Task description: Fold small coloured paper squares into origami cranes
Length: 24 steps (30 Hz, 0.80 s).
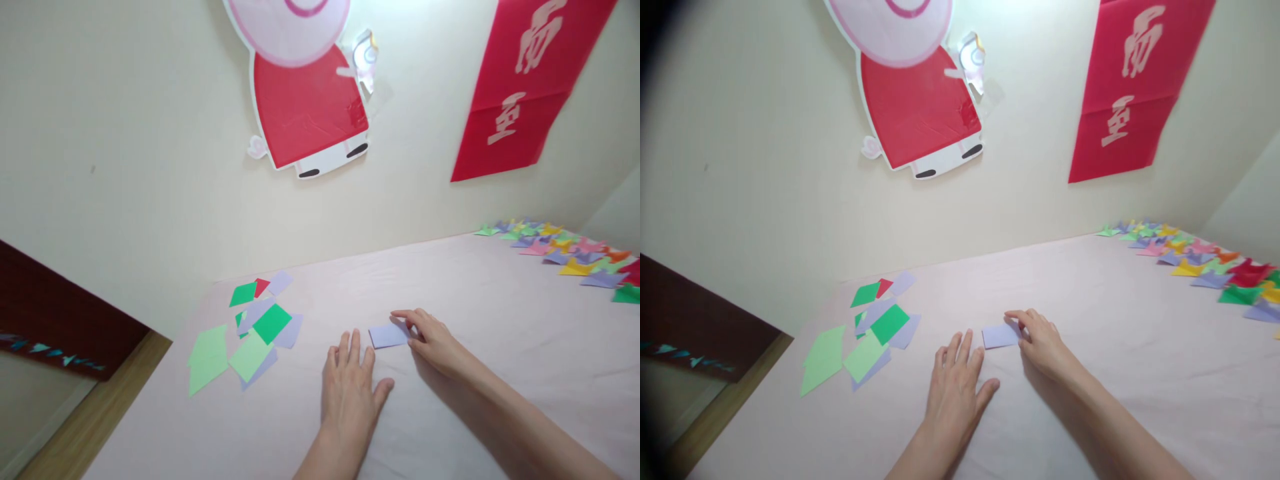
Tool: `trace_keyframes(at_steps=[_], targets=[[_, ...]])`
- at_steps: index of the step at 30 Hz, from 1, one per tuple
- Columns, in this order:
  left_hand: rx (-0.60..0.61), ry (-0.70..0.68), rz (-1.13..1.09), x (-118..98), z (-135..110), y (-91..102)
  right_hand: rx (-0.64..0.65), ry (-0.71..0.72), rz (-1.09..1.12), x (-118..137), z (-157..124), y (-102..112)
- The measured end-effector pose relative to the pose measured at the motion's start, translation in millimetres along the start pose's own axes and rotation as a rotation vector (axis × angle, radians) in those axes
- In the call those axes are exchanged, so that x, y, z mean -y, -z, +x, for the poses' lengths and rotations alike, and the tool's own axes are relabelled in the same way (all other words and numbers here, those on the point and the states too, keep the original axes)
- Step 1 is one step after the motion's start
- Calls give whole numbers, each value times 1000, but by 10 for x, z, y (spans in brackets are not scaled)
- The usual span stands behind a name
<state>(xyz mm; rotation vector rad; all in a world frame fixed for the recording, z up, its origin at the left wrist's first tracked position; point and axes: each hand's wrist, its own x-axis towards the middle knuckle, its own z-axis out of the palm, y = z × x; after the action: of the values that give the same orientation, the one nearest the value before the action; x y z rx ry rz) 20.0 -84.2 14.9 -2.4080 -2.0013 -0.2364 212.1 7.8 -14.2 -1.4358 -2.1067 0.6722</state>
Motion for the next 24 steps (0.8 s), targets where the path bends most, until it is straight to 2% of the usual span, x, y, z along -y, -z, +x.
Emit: trace_keyframes(at_steps=[5,10,14,18,21,24], targets=[[-16,5,22,89,-1,60,-82,12,296,-113,-13,2],[-67,24,-30,110,213,-10,-101,3,429,-129,-45,-19],[-110,-77,-103,25,448,7,-25,-43,388,-14,-63,42],[-134,-166,-112,13,576,61,13,-30,294,86,-132,126],[-183,-201,-122,28,607,50,47,26,221,121,-192,149],[-222,-265,-158,34,637,-1,100,143,63,174,-220,146]])
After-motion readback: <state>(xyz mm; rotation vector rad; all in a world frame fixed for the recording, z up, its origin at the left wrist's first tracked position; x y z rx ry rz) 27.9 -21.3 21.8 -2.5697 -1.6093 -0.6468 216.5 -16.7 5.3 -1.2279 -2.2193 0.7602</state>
